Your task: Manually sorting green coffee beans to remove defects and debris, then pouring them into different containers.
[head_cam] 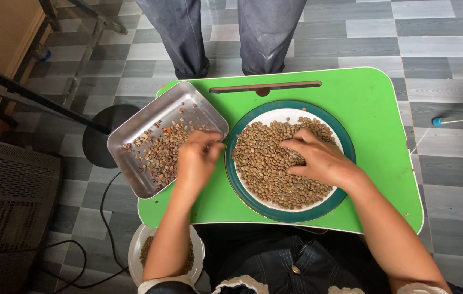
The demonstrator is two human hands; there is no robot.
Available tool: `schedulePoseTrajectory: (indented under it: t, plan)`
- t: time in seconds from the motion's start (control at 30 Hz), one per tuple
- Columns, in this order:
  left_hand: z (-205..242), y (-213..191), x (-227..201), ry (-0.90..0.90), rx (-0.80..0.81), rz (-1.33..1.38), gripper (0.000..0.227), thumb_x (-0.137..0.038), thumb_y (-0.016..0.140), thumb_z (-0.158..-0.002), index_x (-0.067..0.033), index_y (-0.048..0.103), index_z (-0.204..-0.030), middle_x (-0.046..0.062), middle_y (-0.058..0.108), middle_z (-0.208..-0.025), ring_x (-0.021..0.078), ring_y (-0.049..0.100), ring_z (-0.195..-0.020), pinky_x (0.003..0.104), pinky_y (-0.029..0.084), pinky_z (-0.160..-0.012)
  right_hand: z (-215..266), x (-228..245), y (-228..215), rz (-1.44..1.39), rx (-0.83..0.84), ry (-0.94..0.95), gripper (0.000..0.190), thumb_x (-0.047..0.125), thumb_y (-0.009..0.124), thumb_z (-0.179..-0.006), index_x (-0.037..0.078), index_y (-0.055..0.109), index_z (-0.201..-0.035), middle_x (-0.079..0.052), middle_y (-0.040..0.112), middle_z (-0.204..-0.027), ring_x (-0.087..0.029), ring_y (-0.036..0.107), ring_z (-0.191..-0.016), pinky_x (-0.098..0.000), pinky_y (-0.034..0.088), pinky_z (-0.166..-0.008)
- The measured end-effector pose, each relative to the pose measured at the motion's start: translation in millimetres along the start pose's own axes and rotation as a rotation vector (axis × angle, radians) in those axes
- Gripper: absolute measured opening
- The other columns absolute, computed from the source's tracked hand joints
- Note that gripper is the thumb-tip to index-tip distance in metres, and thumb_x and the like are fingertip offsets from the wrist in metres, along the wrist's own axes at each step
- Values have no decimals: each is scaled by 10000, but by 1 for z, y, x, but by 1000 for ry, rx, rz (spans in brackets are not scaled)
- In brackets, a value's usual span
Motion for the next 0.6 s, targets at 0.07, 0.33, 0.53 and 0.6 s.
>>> schedulePoseTrajectory:
  t: [0.07,0.33,0.53,0.6]
  plan:
    - [7,27,-8,-25,106,39,187,-89,822,-832,-137,789,-1010,70,756,-922,289,742,-873,409,595,-833,-16,-18,15,17,-24,-4,479,184,732,-918,159,627,-1385,-97,569,-1317,-243,675,-1139,-320,621,-738]
    - [8,89,-17,-136,389,-12,161,-133,742,-859,-172,776,-1011,79,718,-938,380,732,-878,509,598,-774,-26,-32,7,68,-253,-118,160,160,673,-945,155,781,-1064,-63,644,-1108,-289,693,-1062,-454,608,-839]
    - [0,80,-3,-121,227,171,180,-6,755,-839,-115,796,-975,95,705,-816,320,733,-796,403,593,-718,-45,-12,33,-10,-213,-294,119,76,669,-950,88,761,-1025,-38,676,-941,-204,702,-872,-346,596,-709]
    - [-2,75,11,-114,149,253,176,2,772,-817,-116,798,-944,107,696,-778,298,705,-777,391,571,-725,-49,-25,36,-8,-209,-250,73,65,644,-959,92,710,-967,-40,627,-889,-222,703,-840,-382,597,-687]
Point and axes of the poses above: each hand's wrist, its own z-axis away from the middle knuckle, its own y-axis out of the palm, x = y × z, the point moved 10 cm from there along -z, towards the middle knuckle
